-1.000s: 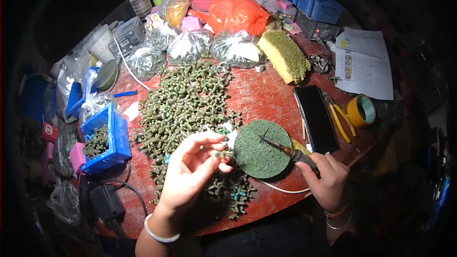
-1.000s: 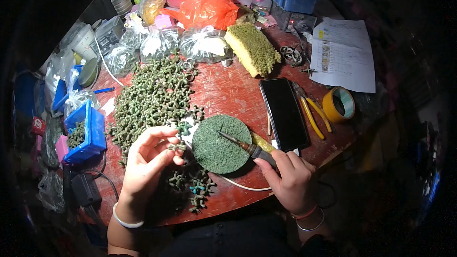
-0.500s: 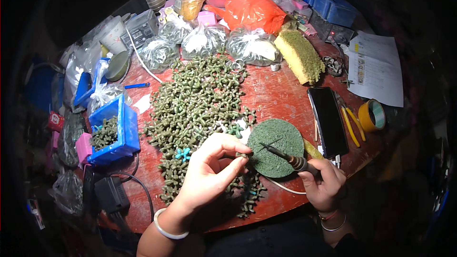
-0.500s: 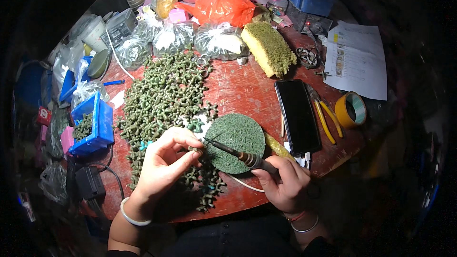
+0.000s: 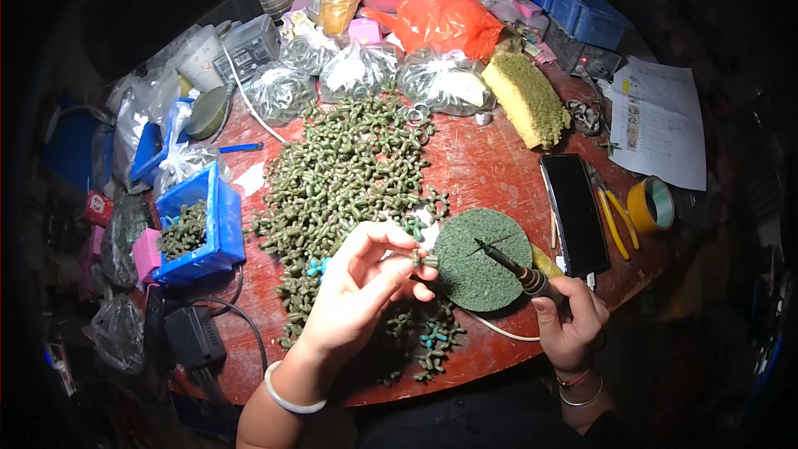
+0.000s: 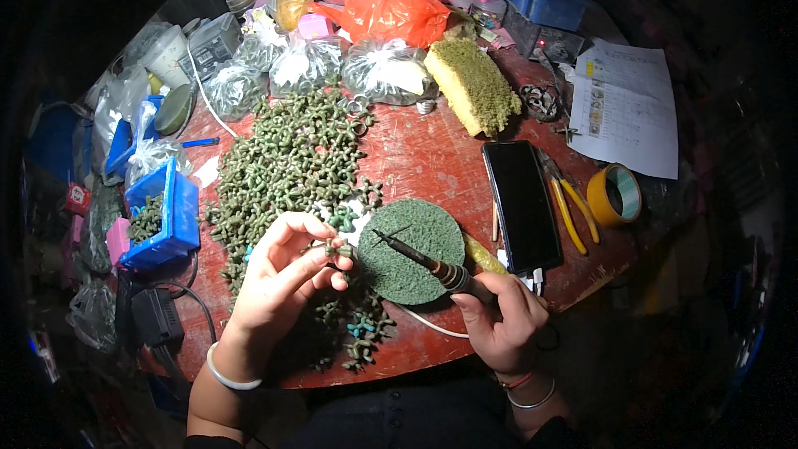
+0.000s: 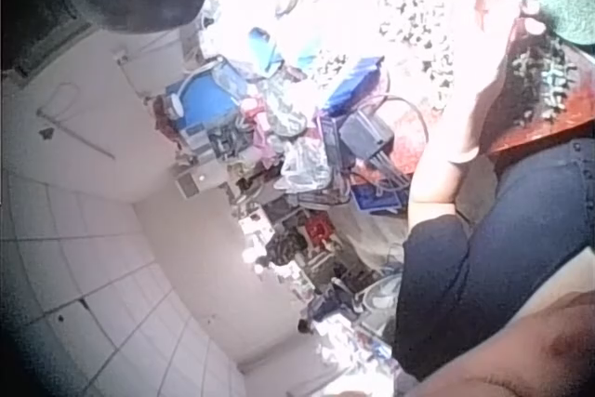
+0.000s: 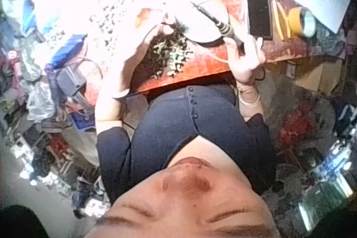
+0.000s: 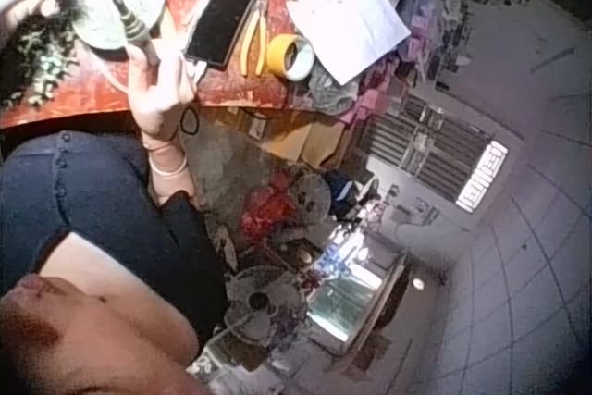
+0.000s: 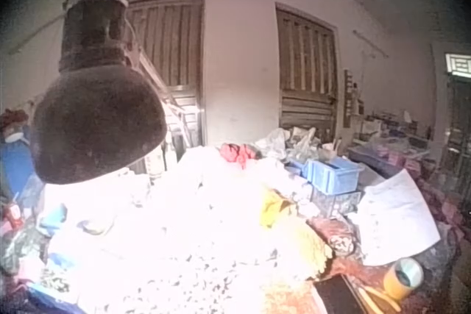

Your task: Using a soldering iron to attach or modify small green plastic plant components on a foam base.

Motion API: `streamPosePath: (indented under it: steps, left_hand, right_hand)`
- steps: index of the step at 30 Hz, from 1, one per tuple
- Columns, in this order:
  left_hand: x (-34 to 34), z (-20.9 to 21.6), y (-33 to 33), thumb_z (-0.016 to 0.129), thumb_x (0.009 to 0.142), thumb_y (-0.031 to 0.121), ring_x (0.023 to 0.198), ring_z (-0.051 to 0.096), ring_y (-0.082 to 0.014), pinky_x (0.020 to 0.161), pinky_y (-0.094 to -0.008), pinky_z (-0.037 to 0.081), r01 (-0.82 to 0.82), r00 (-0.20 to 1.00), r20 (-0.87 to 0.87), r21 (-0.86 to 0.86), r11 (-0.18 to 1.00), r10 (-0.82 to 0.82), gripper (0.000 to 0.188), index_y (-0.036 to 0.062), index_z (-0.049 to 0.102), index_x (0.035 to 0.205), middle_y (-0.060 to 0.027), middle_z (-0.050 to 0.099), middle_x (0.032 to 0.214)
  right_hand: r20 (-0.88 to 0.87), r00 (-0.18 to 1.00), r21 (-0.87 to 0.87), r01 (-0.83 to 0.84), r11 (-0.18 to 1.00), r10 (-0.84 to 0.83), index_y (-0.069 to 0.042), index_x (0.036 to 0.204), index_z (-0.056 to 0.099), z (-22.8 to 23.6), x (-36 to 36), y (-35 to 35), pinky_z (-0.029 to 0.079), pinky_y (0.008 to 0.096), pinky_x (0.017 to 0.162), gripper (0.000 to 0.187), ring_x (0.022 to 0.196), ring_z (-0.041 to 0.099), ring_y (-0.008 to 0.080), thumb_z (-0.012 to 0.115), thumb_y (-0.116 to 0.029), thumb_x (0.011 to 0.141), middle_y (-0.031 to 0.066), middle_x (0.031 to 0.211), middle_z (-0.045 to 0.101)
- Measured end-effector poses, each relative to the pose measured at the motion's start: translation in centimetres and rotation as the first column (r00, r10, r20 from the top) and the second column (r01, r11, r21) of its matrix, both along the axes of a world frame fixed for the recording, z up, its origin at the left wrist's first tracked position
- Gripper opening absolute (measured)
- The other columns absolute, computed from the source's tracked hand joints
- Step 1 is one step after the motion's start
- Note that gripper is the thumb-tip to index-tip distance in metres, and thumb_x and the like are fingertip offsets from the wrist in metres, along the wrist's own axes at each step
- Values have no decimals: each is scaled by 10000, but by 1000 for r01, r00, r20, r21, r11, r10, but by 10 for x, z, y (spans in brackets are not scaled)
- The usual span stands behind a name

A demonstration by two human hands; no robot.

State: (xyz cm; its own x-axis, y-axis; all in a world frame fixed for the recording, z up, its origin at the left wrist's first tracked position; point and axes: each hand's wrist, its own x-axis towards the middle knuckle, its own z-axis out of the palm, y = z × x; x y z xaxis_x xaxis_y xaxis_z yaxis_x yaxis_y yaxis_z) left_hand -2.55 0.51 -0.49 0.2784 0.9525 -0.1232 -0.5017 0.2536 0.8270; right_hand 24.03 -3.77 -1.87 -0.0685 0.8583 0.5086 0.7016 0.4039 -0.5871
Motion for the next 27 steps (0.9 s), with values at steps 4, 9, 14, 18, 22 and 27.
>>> streamPosePath:
  steps: [4, 9, 14, 18, 22, 27]
  left_hand:
    - [-2, 0, 0, 577, 957, -26, 1001, 641, -195, 827, -340, 569, 36, 999, 19, -31, 999, -35, 235, 16, 531, 1184, -96, 566, 1138]
    - [-4, -4, 0, 593, 955, -16, 1015, 637, -188, 847, -311, 550, 63, 995, -86, 87, 994, -56, 246, 15, 550, 1195, -97, 575, 1166]
    - [-3, -2, 1, 588, 964, -4, 1030, 637, -198, 862, -322, 550, 144, 989, -12, -10, 989, -144, 237, 17, 556, 1197, -98, 601, 1129]
    - [2, 3, 0, 596, 941, -17, 1025, 648, -219, 836, -319, 558, 151, 988, -6, -69, 986, -151, 198, 9, 574, 1136, -119, 609, 1116]
    - [3, 2, -1, 586, 940, -34, 1033, 647, -234, 840, -329, 558, 168, 986, 1, -59, 984, -168, 201, 6, 568, 1136, -131, 586, 1161]
    - [3, 0, -2, 593, 931, -50, 1044, 641, -247, 846, -342, 553, 170, 985, -28, -38, 985, -172, 213, 2, 561, 1135, -142, 551, 1205]
  right_hand:
    - [-3, 1000, -9, 5, 1000, -5, -4, 945, 613, -1, 1, 0, 488, 340, 544, 263, 614, 631, 269, 761, -212, 878, 109, 743, 624]
    - [18, 999, 24, -35, 999, 35, -9, 931, 614, -2, 0, 2, 486, 343, 534, 273, 602, 630, 267, 759, -235, 880, 102, 726, 618]
    - [43, 996, 15, -75, 997, 74, -19, 907, 624, 0, 1, 2, 479, 345, 517, 264, 580, 625, 258, 759, -243, 879, 88, 693, 604]
    - [27, 994, 1, -109, 994, 109, -22, 896, 631, 0, -2, 3, 469, 347, 504, 259, 561, 614, 246, 764, -243, 872, 78, 670, 591]
    - [28, 993, -21, -114, 993, 115, -22, 898, 631, 1, -1, 3, 464, 352, 500, 261, 557, 609, 247, 769, -242, 867, 78, 670, 590]
    - [58, 989, -29, -137, 990, 138, -26, 897, 630, 0, -1, 4, 461, 356, 499, 258, 555, 603, 255, 771, -239, 864, 80, 671, 585]
